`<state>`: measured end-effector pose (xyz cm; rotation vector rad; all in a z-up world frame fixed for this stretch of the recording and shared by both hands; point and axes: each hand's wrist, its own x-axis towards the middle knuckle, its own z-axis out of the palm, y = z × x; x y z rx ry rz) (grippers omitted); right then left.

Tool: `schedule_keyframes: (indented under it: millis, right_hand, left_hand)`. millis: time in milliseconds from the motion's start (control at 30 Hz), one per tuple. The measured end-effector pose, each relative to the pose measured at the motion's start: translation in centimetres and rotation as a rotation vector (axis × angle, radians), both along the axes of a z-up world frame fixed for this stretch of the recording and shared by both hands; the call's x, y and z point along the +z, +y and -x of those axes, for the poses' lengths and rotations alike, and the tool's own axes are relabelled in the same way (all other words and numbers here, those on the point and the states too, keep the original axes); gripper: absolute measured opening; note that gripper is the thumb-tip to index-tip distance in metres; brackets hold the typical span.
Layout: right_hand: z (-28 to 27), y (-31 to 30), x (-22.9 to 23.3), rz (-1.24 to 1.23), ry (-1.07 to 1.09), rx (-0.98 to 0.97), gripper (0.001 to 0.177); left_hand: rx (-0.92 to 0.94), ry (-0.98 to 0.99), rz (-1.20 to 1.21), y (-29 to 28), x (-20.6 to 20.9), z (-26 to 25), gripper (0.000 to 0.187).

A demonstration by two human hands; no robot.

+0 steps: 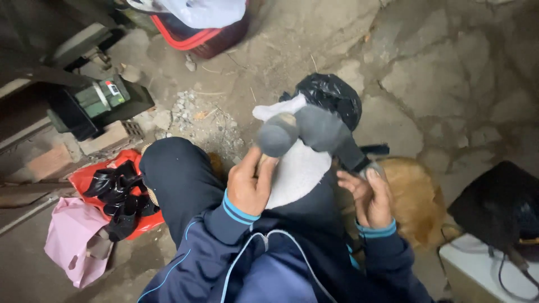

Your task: The person sits on the floor and uses a rubber mallet to repeatedly tap the sole and heel of a black sandal held against a white cloth. The person rotates the sandal to work on different areas of the sole throughout the clip.

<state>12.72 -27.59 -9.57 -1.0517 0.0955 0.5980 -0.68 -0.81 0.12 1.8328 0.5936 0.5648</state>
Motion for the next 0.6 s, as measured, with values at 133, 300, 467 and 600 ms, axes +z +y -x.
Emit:
schedule_keyframes:
  millis: [133,300,467,600]
  right_hand:
    - [0.3,1.5,-0.6,0.184,-0.074,-0.019,0.013]
    - [0.6,5.5,5.4,0.378,-0.168,0.023,0.065]
    - [-0.2,6.0,6.5,0.494,-0.245,0.097,0.051]
    - [-0.3,6.2,6.7,0.52,-0.214,0.094,0.048]
  left_hand:
    - [-0.022,0.103,-0.085,0.8,2.0,-1.7,0.027]
    - [0.051,0.07,0.047,0.6,0.3,-0.3,0.018]
    - [0.041,0.161,0.005,0.7,-2.6,-0.2,0.026]
    - [0.063,0.056,-0.004,0.2,-1.9,0.4,0.034]
